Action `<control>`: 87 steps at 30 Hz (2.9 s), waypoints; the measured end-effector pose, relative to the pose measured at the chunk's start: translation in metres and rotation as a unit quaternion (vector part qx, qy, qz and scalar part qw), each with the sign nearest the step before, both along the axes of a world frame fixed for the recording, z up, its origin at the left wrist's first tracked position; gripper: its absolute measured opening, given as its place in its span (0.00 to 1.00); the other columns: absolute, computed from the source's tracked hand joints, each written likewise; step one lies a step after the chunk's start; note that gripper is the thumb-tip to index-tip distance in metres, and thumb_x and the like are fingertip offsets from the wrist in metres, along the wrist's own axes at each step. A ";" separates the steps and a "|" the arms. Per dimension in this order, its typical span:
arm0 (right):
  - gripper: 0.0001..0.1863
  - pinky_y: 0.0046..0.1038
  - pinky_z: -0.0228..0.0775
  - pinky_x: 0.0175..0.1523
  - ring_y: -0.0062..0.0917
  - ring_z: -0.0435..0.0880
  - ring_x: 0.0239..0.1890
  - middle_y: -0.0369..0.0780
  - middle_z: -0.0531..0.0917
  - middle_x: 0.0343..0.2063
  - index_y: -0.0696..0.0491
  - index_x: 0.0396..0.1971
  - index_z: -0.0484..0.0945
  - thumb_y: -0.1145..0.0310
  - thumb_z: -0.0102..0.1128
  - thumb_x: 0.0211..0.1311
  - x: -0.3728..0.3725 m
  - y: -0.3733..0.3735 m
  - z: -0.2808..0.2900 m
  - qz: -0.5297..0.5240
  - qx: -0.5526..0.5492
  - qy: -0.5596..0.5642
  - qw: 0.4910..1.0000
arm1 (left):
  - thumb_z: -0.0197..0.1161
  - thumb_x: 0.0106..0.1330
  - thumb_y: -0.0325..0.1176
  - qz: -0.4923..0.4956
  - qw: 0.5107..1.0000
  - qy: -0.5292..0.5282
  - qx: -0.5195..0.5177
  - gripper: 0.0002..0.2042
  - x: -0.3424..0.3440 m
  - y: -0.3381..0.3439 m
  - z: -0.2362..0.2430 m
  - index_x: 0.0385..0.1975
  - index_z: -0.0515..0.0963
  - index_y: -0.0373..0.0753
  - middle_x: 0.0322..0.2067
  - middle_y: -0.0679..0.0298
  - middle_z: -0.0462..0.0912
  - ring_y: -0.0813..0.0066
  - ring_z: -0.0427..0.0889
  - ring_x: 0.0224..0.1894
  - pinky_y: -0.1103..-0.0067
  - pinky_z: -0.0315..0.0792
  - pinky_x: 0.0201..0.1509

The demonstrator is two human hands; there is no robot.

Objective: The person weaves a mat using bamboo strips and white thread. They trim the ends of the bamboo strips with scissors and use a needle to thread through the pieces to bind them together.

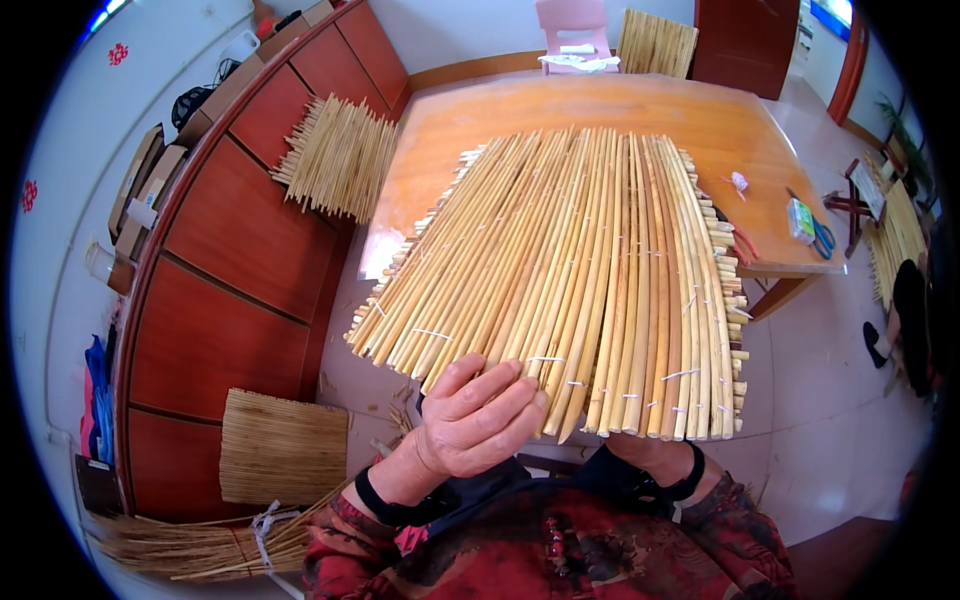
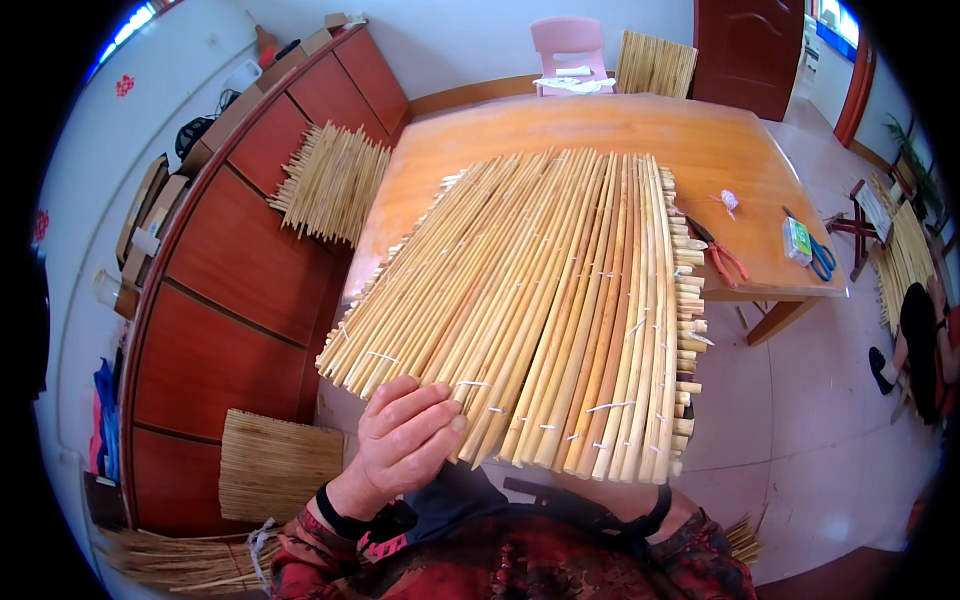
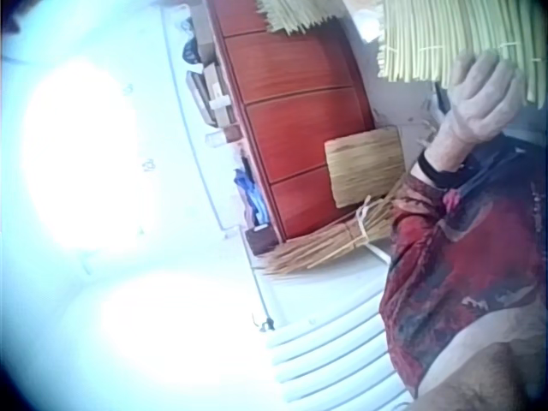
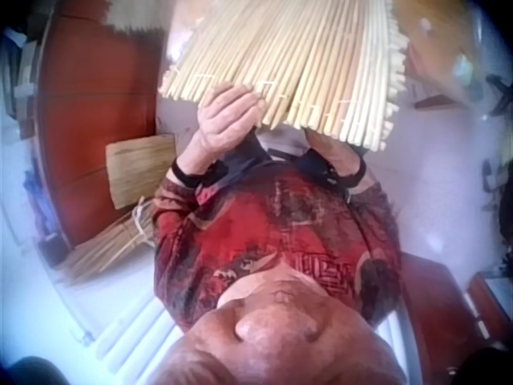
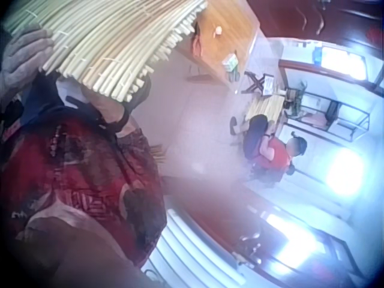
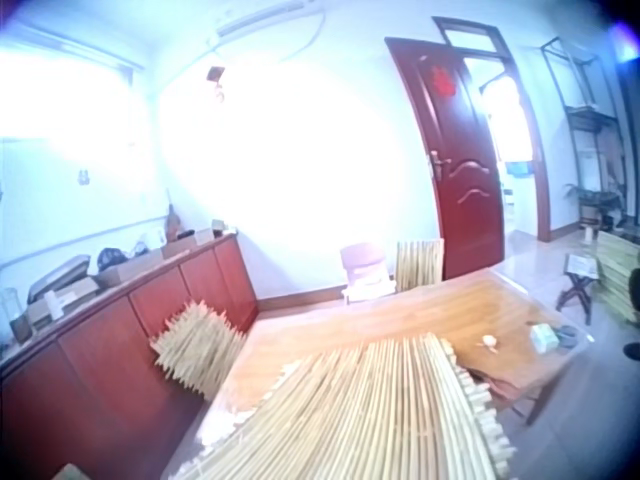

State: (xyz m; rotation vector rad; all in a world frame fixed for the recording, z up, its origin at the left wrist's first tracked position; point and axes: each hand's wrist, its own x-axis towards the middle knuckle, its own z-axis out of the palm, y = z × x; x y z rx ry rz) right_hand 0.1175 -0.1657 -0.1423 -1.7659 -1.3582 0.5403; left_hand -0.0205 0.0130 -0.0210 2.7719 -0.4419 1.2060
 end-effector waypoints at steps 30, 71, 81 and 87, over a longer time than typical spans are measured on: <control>0.17 0.36 0.66 0.50 0.35 0.72 0.46 0.43 0.73 0.42 0.52 0.48 0.69 0.69 0.48 0.58 -0.010 -0.034 -0.013 -0.011 -0.021 0.060 0.998 | 0.61 0.47 0.23 0.087 0.985 -0.013 -0.148 0.12 -0.039 -0.012 -0.055 0.34 0.76 0.38 0.36 0.62 0.76 0.65 0.77 0.40 0.69 0.69 0.47; 0.15 0.34 0.68 0.49 0.35 0.74 0.44 0.43 0.75 0.41 0.53 0.45 0.71 0.68 0.49 0.58 -0.016 0.018 -0.131 -0.011 -0.038 0.123 0.992 | 0.56 0.61 0.27 0.110 0.323 0.111 -0.933 0.15 -0.050 -0.020 -0.116 0.47 0.68 0.32 0.41 0.57 0.77 0.67 0.79 0.41 0.68 0.76 0.44; 0.15 0.34 0.68 0.49 0.35 0.75 0.44 0.43 0.76 0.40 0.53 0.45 0.71 0.68 0.50 0.57 -0.016 0.025 -0.144 0.000 -0.036 0.133 0.990 | 0.56 0.61 0.27 0.123 0.326 0.109 -0.931 0.16 -0.052 -0.020 -0.117 0.48 0.68 0.34 0.42 0.58 0.77 0.67 0.79 0.42 0.68 0.76 0.45; 0.14 0.33 0.69 0.49 0.35 0.75 0.44 0.43 0.76 0.40 0.53 0.44 0.72 0.68 0.50 0.57 -0.015 0.026 -0.143 -0.001 -0.035 0.131 0.991 | 0.55 0.61 0.27 0.126 0.326 0.116 -0.930 0.15 -0.049 -0.019 -0.113 0.48 0.68 0.33 0.41 0.58 0.77 0.68 0.79 0.42 0.69 0.76 0.44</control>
